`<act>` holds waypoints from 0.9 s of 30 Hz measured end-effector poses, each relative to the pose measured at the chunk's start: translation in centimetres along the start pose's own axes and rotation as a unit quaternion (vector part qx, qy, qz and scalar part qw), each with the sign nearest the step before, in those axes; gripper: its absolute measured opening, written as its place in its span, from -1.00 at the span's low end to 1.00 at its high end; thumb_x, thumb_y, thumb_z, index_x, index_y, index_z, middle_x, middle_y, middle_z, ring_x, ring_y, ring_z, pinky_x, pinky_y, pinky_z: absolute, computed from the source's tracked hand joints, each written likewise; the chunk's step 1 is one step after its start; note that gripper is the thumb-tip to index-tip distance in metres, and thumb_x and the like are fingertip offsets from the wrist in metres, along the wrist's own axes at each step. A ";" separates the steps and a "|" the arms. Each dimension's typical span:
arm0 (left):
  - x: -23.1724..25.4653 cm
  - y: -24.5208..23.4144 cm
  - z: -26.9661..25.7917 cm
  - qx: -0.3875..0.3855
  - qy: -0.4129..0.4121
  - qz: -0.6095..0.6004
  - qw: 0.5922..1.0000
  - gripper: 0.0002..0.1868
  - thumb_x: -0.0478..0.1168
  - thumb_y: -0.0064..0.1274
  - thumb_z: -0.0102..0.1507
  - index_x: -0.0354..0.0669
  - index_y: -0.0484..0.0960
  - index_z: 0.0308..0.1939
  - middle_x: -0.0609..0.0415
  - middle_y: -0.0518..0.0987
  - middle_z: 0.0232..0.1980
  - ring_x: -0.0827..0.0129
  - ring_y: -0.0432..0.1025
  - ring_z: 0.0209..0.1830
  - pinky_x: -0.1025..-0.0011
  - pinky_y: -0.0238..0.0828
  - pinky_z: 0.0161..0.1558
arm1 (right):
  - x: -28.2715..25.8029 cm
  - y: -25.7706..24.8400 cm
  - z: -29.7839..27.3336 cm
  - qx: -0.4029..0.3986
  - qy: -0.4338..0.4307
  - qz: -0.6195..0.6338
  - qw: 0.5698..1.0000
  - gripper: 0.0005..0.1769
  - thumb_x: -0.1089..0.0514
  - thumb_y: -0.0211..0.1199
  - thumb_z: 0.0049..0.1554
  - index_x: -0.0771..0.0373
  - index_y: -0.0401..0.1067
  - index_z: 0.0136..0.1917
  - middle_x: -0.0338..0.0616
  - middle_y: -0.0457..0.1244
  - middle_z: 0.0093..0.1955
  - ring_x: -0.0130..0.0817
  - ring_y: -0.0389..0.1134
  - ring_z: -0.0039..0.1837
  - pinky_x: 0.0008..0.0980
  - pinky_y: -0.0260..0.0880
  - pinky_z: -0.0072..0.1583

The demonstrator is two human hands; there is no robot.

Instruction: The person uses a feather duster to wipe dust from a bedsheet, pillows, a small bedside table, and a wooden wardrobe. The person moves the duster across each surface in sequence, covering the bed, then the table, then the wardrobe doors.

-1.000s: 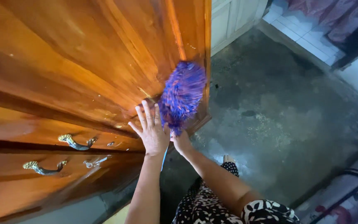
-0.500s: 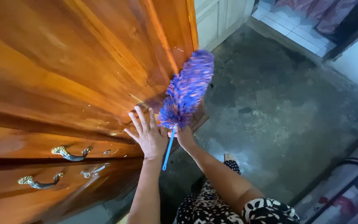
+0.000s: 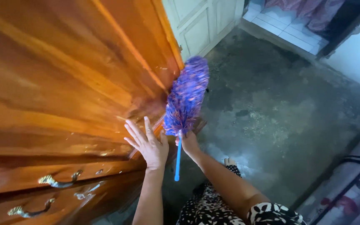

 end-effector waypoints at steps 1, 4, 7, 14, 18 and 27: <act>0.7 0.2 0.6 -0.001 0.002 -0.002 1.000 0.03 -0.09 0.30 0.01 -0.03 0.23 0.56 -0.47 -0.08 0.63 -0.38 -0.24 0.63 -0.43 -0.42 0.43 | 2.5 -0.2 1.0 0.002 0.000 0.001 1.000 -0.62 0.02 0.14 0.29 0.37 0.44 -0.20 0.24 0.36 -0.30 0.12 0.47 -0.19 -0.02 0.43 -0.29; 2.5 0.8 2.6 0.006 0.016 -0.010 1.000 -0.02 -0.06 0.29 0.06 -0.06 0.26 0.54 -0.46 -0.08 0.63 -0.36 -0.23 0.64 -0.39 -0.41 0.45 | 7.4 -1.5 3.7 0.058 0.114 0.281 0.951 -0.76 0.07 0.21 0.27 0.17 0.32 -0.20 -0.21 0.20 -0.48 -0.40 0.21 -0.54 -0.50 0.32 -0.48; 3.8 1.4 3.8 0.018 0.034 -0.008 0.999 0.01 -0.14 0.28 0.02 -0.10 0.25 0.55 -0.50 -0.07 0.62 -0.39 -0.23 0.63 -0.38 -0.38 0.43 | 6.5 -4.8 4.4 0.119 0.058 -0.001 0.991 -0.53 -0.08 0.15 0.19 0.18 0.33 -0.47 -0.08 0.22 -0.60 -0.16 0.30 -0.51 -0.20 0.17 -0.42; 5.6 3.4 5.4 0.037 0.014 0.011 0.999 0.00 -0.17 0.26 0.04 -0.05 0.23 0.57 -0.52 -0.06 0.61 -0.41 -0.22 0.62 -0.42 -0.37 0.40 | 5.6 -7.5 6.2 0.005 0.119 0.381 0.917 -0.64 0.12 0.19 0.24 0.17 0.25 -0.38 -0.21 0.15 -0.55 -0.38 0.23 -0.51 -0.48 0.25 -0.41; 5.7 3.7 5.3 0.027 0.007 0.038 0.999 -0.04 -0.15 0.23 0.07 -0.07 0.23 0.56 -0.52 -0.07 0.61 -0.41 -0.22 0.62 -0.43 -0.34 0.39 | 8.0 -4.0 4.5 -0.009 0.085 0.213 0.973 -0.65 0.07 0.15 0.30 0.23 0.44 -0.29 -0.11 0.29 -0.48 -0.28 0.40 -0.40 -0.28 0.47 -0.32; 4.2 3.2 4.3 0.007 0.041 0.038 0.998 0.03 -0.17 0.25 0.01 -0.06 0.23 0.57 -0.47 -0.01 0.62 -0.35 -0.19 0.63 -0.37 -0.46 0.42 | 0.6 -1.4 -0.9 -0.143 -0.009 0.005 0.990 -0.65 0.08 0.11 0.31 0.35 0.52 -0.16 0.18 0.42 -0.26 0.08 0.49 -0.22 -0.05 0.54 -0.22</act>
Point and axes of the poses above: each hand's wrist, its own z-axis towards the middle knuckle, its own y-axis out of the palm, x = y × z, the point moved 1 cm from there along z, towards the middle knuckle
